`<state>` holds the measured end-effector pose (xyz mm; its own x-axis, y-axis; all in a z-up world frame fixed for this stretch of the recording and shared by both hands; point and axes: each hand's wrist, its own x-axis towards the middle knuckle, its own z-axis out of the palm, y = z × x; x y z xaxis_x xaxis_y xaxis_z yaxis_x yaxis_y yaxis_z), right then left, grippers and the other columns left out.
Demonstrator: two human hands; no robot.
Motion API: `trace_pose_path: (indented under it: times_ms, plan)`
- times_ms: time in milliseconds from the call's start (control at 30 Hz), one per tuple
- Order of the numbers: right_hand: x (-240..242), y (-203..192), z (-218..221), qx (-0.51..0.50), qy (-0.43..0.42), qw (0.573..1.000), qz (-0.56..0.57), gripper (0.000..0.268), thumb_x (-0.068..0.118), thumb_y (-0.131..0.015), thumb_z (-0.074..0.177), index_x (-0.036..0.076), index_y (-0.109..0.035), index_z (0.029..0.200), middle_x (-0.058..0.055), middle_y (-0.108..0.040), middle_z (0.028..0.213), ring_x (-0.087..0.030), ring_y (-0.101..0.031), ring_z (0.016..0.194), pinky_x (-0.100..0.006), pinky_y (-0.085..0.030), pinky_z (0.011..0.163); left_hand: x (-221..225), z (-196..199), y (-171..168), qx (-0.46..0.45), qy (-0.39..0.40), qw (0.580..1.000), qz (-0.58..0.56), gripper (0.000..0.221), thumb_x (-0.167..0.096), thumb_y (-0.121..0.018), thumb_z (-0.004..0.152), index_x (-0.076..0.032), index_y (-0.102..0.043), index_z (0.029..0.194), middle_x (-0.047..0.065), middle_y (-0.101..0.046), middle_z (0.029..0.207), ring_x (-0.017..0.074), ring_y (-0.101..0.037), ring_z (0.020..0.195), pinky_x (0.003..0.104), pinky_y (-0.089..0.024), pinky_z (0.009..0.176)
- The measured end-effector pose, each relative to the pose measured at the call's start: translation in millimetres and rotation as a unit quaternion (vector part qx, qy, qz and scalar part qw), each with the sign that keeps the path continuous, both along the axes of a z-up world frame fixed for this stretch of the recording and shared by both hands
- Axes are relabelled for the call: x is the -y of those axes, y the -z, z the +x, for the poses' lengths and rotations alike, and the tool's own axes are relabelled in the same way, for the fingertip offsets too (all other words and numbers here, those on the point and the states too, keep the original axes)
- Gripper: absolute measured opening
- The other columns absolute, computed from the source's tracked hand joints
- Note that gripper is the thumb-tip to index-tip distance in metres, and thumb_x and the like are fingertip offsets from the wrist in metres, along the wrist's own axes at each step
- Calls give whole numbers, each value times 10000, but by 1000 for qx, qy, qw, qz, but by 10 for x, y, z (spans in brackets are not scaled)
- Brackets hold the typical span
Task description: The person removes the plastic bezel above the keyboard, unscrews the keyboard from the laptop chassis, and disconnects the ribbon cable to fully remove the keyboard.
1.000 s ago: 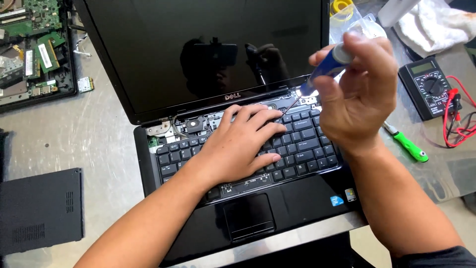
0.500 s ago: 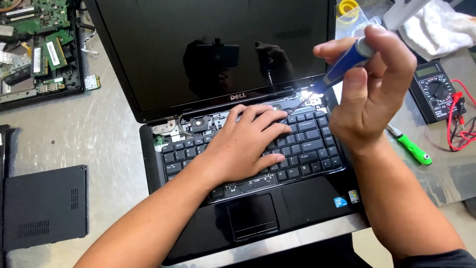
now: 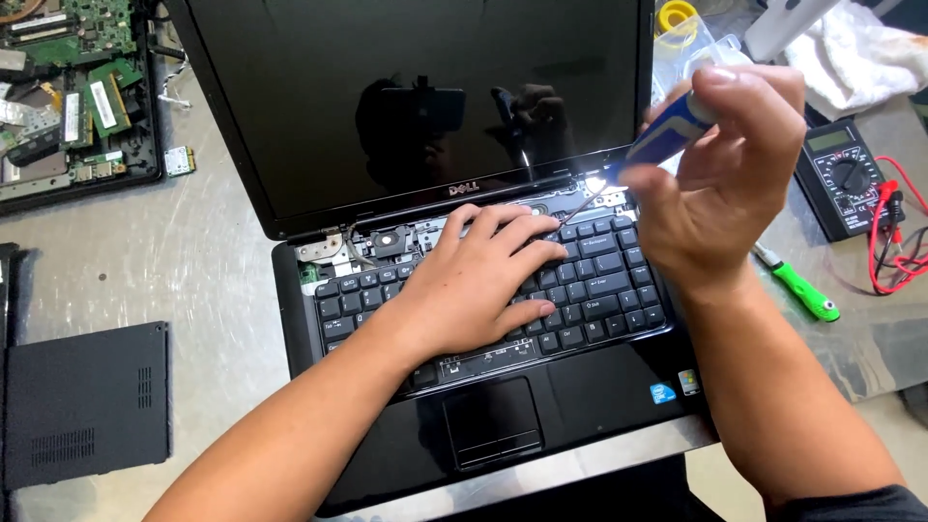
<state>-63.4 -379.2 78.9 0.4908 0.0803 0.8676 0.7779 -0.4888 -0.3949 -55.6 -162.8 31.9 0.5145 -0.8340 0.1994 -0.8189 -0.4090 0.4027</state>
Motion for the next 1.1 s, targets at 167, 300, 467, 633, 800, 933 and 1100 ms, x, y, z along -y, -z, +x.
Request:
trace_pose_path:
  times_ms: [167, 300, 467, 633, 800, 933, 1100]
  plan:
    - [15, 117, -39, -37, -13, 998, 44, 411, 115, -507, 1153, 74, -360, 1534, -278, -480, 1223, -403, -629, 1044, -477, -570, 991, -14, -4, 3, 6, 0, 1000, -10, 531, -439, -758, 880, -172, -627, 1319, 65, -538, 1476, 341, -424, 1393, 551, -310, 1087]
    - [-74, -41, -69, -36, -5, 999, 24, 292, 156, -446, 1124, 78, -337, 1384, -312, -513, 1211, -366, -581, 1033, -407, -517, 893, -3, -1, 8, 5, -1, 1000, -6, 529, -442, -753, 882, -170, -630, 1318, 60, -536, 1478, 332, -421, 1394, 542, -309, 1090]
    - [50, 50, 12, 17, 27, 999, 17, 344, 212, -580, 1125, 29, -440, 1380, -169, -392, 1239, -332, -516, 1088, -431, -509, 955, -1, 1, 14, 1, 1, 1000, -3, 530, -451, -741, 890, -175, -619, 1326, 62, -527, 1482, 335, -413, 1396, 551, -303, 1092]
    - [-46, -10, -60, -36, -9, 998, 60, 253, 133, -392, 1152, 56, -359, 1391, -311, -595, 1123, -458, -666, 1070, -535, -540, 1037, 2, -1, 9, 7, 1, 1000, -6, 528, -448, -749, 888, -174, -624, 1321, 61, -530, 1478, 338, -417, 1396, 559, -308, 1088]
    - [59, 43, -7, 16, 13, 1000, 22, 357, 198, -627, 1108, 39, -444, 1371, -184, -414, 1241, -347, -604, 991, -437, -560, 940, -7, 0, 11, 10, 1, 1000, -7, 542, -450, -753, 879, -169, -622, 1324, 63, -534, 1474, 335, -422, 1386, 554, -314, 1089]
    - [-59, 21, -56, -24, -8, 997, 74, 269, 185, -401, 1168, 73, -372, 1411, -339, -580, 1093, -458, -670, 992, -480, -564, 900, -3, -4, 20, 14, 1, 1000, -14, 536, -446, -756, 880, -169, -629, 1320, 65, -539, 1473, 334, -428, 1387, 546, -316, 1085]
    - [64, 54, -23, 13, 74, 997, 29, 429, 319, -645, 1086, 35, -492, 1369, -147, -375, 1220, -244, -441, 973, -351, -454, 834, 0, 3, 19, -2, 0, 1000, 1, 545, -462, -734, 889, -179, -613, 1338, 55, -520, 1491, 329, -405, 1400, 548, -292, 1099]
